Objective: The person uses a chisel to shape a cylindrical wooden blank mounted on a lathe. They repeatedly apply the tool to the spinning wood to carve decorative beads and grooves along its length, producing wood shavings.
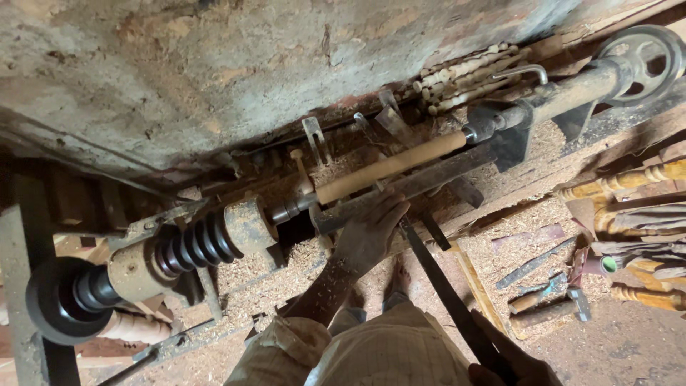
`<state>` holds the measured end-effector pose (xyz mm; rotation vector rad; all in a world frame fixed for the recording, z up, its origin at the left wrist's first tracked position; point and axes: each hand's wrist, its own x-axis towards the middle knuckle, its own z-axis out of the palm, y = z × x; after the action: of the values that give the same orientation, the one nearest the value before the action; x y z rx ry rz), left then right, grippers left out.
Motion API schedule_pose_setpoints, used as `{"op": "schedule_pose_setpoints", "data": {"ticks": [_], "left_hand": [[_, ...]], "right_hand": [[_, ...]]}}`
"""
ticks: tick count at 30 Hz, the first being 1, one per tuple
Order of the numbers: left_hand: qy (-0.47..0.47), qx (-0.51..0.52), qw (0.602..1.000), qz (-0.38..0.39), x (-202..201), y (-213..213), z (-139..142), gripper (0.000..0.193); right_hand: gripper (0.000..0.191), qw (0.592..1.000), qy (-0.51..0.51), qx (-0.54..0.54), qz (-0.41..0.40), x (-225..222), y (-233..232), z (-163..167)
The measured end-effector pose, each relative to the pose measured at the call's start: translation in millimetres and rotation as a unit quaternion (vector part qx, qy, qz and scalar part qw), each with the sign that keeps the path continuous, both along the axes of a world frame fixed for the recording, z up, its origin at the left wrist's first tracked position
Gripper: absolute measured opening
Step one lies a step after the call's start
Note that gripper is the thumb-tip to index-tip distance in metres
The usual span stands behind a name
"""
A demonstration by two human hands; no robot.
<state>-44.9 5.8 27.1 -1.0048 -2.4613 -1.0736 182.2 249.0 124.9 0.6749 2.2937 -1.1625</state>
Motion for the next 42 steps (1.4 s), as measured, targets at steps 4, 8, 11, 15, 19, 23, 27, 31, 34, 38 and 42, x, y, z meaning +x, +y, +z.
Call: {"op": "schedule_pose_setpoints", "data": {"ticks": [4, 8, 11, 15, 19, 23, 27, 31, 34, 38, 42], "left_hand": [[0.014, 0.015, 1.0, 0.006, -2, 3, -2, 0.038], [0.01, 0.016, 1.0, 0.009, 0, 3, 0, 0.037], [-0.006, 0.028, 1.0, 0.004, 3, 0, 4, 0.039], [-0.003, 0.018, 1.0, -0.002, 5, -5, 5, 0.041], [0.028, 0.036, 0.999, 0.018, 4, -1, -5, 0.034], [0.04, 0.063, 0.997, 0.031, 2, 7, -17, 0.026], [0.062, 0.049, 0.994, 0.069, 6, 12, -20, 0.025], [0.063, 0.032, 0.992, 0.103, 12, 15, -18, 0.029], [0.056, 0.019, 0.991, 0.123, 15, 20, -17, 0.029], [0.048, 0.002, 0.985, 0.163, 19, 30, -21, 0.024], [0.052, -0.031, 0.974, 0.22, 23, 42, -26, 0.024]], "right_hand": [[0.079, 0.999, -0.017, -0.02, -0.047, 2, 0, -4], [0.081, 0.995, -0.096, -0.013, -0.033, 6, 5, 0], [0.084, 0.988, -0.143, -0.02, -0.053, 11, 5, 4], [0.083, 0.998, -0.045, -0.009, -0.043, 12, -7, 5], [0.084, 0.997, -0.062, 0.032, -0.019, 5, -15, 10], [0.085, 0.996, -0.079, 0.027, -0.016, -7, -10, 27], [0.084, 0.977, -0.171, 0.115, 0.054, -29, -1, 47], [0.08, 0.966, -0.213, 0.114, 0.085, -51, 6, 65], [0.078, 0.948, -0.277, 0.125, 0.096, -64, 18, 74], [0.079, 0.959, -0.235, 0.082, 0.136, -83, 48, 71], [0.075, 0.972, -0.179, 0.033, 0.151, -95, 85, 54]]}}
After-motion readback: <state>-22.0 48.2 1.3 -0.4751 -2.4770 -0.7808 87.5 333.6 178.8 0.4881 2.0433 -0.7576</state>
